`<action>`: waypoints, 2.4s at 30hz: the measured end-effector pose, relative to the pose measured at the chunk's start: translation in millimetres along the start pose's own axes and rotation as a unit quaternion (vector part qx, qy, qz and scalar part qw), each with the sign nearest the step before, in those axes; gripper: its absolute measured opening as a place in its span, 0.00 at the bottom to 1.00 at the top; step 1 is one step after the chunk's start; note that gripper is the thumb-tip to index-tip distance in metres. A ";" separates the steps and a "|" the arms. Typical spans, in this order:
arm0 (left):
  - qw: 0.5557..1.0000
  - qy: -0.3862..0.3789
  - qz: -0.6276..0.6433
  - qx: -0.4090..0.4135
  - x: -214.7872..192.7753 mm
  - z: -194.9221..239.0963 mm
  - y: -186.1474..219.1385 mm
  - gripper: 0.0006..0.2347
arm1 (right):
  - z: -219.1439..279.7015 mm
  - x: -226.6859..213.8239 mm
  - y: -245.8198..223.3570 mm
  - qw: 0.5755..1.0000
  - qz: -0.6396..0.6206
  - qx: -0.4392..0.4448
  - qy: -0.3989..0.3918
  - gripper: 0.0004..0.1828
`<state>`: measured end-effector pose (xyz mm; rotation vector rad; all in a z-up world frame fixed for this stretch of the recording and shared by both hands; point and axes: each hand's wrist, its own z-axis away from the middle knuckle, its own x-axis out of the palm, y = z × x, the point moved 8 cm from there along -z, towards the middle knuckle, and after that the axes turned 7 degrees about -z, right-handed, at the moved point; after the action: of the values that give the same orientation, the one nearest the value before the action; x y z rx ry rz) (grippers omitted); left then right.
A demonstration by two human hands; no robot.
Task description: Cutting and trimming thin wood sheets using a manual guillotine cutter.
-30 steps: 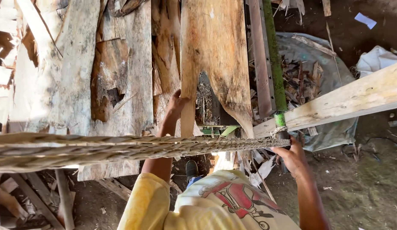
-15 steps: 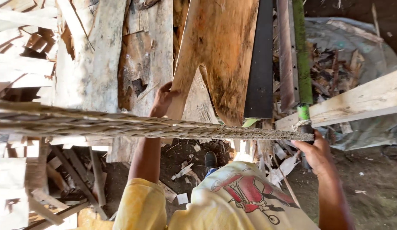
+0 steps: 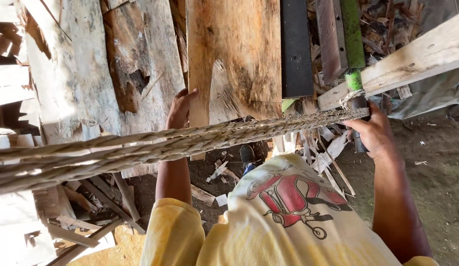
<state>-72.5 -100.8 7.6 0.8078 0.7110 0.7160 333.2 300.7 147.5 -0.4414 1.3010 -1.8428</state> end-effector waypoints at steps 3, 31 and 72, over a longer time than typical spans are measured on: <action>0.997 0.010 -0.065 -0.044 3.9 -8.8 6.4 0.23 | 3.7 0.9 -2.4 0.999 -0.039 -0.002 -0.002 0.22; 0.964 0.148 0.057 0.216 -8.5 49.9 158.5 0.11 | -4.9 -2.6 26.1 0.996 -0.052 0.067 0.018 0.33; 0.779 0.428 0.459 0.002 19.8 40.7 -3.0 0.19 | 10.8 -13.7 -19.1 0.990 -0.126 0.064 0.007 0.29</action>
<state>-28.8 -102.3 19.8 0.7960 1.1191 2.0609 340.8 307.2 171.4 -0.5456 1.1693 -2.1293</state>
